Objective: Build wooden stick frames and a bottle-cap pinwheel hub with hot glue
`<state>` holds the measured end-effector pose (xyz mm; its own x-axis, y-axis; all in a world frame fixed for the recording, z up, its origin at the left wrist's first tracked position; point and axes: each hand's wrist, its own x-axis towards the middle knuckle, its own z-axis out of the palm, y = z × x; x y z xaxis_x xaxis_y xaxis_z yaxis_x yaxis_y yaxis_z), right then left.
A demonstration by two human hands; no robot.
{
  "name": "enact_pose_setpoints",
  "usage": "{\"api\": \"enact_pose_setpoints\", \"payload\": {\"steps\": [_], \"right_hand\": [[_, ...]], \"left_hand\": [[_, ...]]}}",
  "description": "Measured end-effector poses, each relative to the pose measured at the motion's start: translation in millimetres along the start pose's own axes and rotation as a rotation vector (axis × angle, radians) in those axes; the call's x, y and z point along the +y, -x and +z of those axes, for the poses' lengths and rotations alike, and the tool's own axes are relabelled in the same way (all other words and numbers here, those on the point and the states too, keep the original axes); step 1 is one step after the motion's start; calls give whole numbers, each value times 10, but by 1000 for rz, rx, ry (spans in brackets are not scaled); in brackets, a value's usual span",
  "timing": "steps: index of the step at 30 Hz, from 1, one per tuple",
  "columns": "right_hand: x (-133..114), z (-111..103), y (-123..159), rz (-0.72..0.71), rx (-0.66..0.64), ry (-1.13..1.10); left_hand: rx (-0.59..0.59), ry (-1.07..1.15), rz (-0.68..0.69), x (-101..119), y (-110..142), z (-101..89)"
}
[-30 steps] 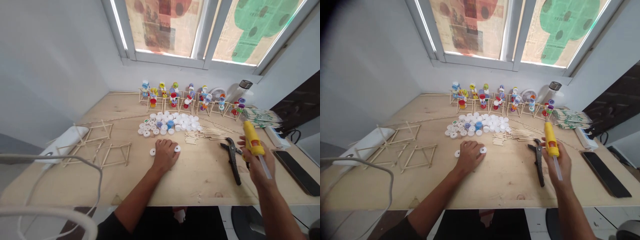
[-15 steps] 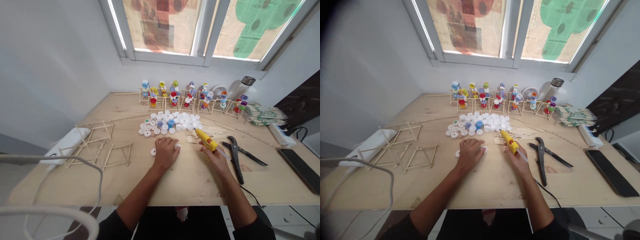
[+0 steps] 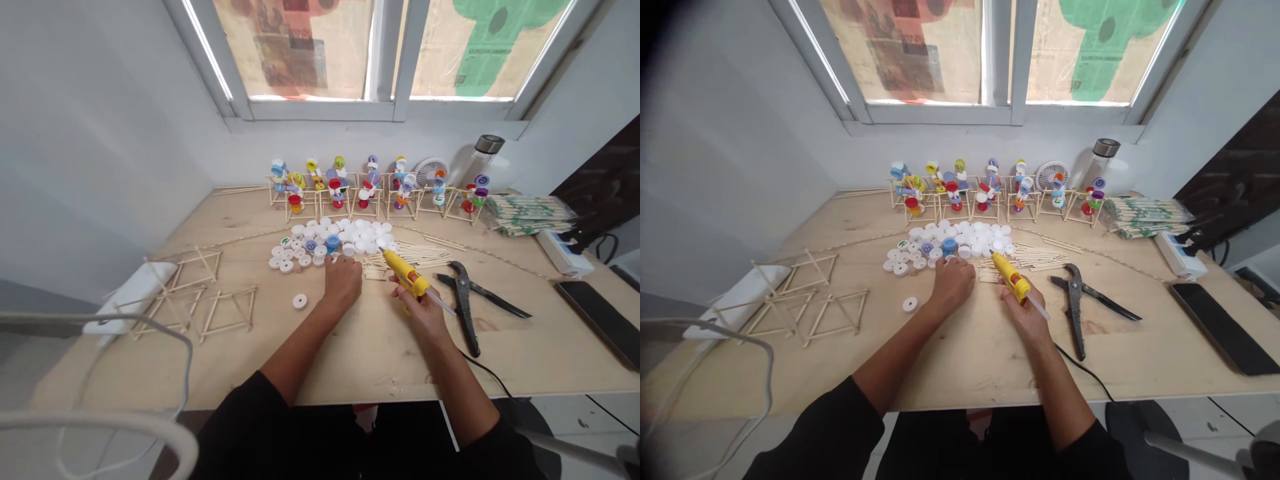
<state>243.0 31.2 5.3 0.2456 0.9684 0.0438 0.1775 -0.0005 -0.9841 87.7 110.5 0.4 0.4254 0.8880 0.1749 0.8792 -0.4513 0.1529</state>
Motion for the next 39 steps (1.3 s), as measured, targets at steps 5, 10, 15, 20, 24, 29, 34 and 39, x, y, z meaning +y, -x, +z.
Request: {"api": "enact_pose_setpoints", "payload": {"steps": [5, 10, 15, 20, 24, 29, 34, 39], "right_hand": [[-6, -10, -4, -8, 19, -30], [-2, -11, -3, -24, 22, -81], [52, -13, -13, -40, 30, -95], [106, -17, -36, -52, 27, -119], [124, -17, -35, -68, 35, -111], [112, -24, -11, -61, 30, -87], [103, -19, -3, -21, -10, -72], [50, 10, 44, 34, -86, 3]], "left_hand": [[-27, -13, 70, 19, 33, -3], [-36, -19, 82, 57, 84, 16], [-40, -44, 104, 107, 92, -19], [-30, -82, 145, 184, 65, -87], [-29, -86, 211, 224, 213, -166], [-8, 120, 242, 175, 928, -424], [-147, 388, 26, -98, 1961, -708], [-273, 339, -306, -406, 2707, -623]]}}
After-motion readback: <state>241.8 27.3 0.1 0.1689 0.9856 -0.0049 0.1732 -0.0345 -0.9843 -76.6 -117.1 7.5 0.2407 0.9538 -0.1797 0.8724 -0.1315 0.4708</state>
